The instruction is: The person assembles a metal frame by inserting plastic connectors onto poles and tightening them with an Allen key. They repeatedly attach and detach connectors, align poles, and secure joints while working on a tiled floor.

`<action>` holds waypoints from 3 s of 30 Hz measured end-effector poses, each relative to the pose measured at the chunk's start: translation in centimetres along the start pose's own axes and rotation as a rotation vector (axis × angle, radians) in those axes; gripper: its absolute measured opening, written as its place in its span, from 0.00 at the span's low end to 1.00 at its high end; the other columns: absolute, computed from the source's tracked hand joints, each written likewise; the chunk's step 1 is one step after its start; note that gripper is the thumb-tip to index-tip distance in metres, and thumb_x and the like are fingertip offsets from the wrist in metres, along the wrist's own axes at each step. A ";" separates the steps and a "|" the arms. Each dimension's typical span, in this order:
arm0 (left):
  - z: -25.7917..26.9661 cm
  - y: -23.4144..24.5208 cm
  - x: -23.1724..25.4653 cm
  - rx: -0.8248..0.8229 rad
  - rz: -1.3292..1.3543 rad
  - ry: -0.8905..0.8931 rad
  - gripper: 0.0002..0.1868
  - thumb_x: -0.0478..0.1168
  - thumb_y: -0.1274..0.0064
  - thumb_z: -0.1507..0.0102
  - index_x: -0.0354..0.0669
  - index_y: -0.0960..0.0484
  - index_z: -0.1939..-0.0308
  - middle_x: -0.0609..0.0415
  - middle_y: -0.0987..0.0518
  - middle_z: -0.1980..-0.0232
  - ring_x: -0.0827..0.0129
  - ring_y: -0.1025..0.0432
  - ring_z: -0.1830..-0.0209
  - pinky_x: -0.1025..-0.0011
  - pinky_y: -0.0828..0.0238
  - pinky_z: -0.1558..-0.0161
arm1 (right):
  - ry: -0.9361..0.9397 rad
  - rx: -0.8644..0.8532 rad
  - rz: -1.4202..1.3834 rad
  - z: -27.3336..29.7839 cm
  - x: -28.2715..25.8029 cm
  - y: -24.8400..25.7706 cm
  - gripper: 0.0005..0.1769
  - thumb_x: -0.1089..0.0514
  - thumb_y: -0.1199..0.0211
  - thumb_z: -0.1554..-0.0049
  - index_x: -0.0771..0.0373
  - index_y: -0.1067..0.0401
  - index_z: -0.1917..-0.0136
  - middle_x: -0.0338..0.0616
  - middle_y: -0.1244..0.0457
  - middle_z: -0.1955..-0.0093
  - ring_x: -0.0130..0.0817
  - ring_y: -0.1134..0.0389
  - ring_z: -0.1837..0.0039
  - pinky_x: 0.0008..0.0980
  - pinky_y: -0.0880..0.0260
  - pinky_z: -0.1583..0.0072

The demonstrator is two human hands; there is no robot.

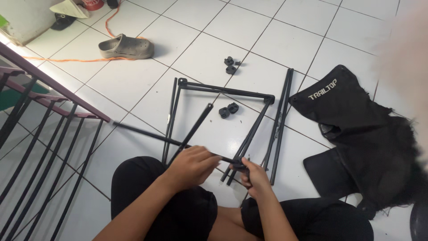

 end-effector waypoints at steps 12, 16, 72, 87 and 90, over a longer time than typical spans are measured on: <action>13.9 3.5 -33.9 0.863 0.378 1.358 0.11 0.40 0.53 0.31 0.36 0.20 0.57 0.50 0.19 0.70 0.70 0.24 0.72 0.70 0.29 0.68 | -0.063 0.090 0.168 -3.8 3.9 3.0 0.16 0.55 0.40 0.38 0.74 0.26 0.54 0.54 0.30 0.60 0.25 0.45 0.71 0.24 0.53 0.73; 13.1 -10.8 -36.8 -0.410 0.194 1.363 0.25 0.56 0.47 0.31 0.32 0.20 0.56 0.41 0.17 0.65 0.58 0.23 0.69 0.62 0.25 0.64 | -0.084 0.014 0.042 -3.1 4.0 2.4 0.16 0.56 0.40 0.37 0.76 0.28 0.52 0.53 0.32 0.58 0.24 0.45 0.70 0.23 0.52 0.72; 4.7 -3.0 -27.9 0.431 1.510 1.024 0.35 0.69 0.74 0.31 0.51 0.37 0.31 0.38 0.19 0.53 0.63 0.26 0.79 0.67 0.25 0.73 | 0.517 0.151 0.583 -4.1 -4.5 -2.8 0.26 0.66 0.39 0.42 0.67 0.35 0.30 0.43 0.31 0.55 0.32 0.24 0.52 0.27 0.26 0.49; 5.8 -1.6 -32.9 0.768 1.128 1.001 0.33 0.62 0.60 0.30 0.33 0.31 0.41 0.38 0.16 0.49 0.55 0.19 0.46 0.61 0.23 0.47 | 0.381 -0.074 0.381 -5.7 -6.6 -2.8 0.27 0.72 0.45 0.46 0.65 0.35 0.33 0.49 0.34 0.32 0.32 0.28 0.53 0.28 0.27 0.51; 6.0 -2.2 -33.5 0.702 1.199 1.127 0.28 0.58 0.59 0.33 0.39 0.32 0.41 0.42 0.17 0.49 0.53 0.20 0.50 0.58 0.23 0.53 | 0.267 -0.043 0.316 -5.5 -6.6 -2.3 0.24 0.74 0.47 0.49 0.63 0.35 0.39 0.45 0.34 0.32 0.30 0.30 0.56 0.24 0.37 0.63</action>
Point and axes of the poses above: each hand's wrist, its own z-axis away from the middle knuckle, its own y-axis out of the back of the hand, x = y × z, the point moved 9 cm from there along -z, towards the middle knuckle
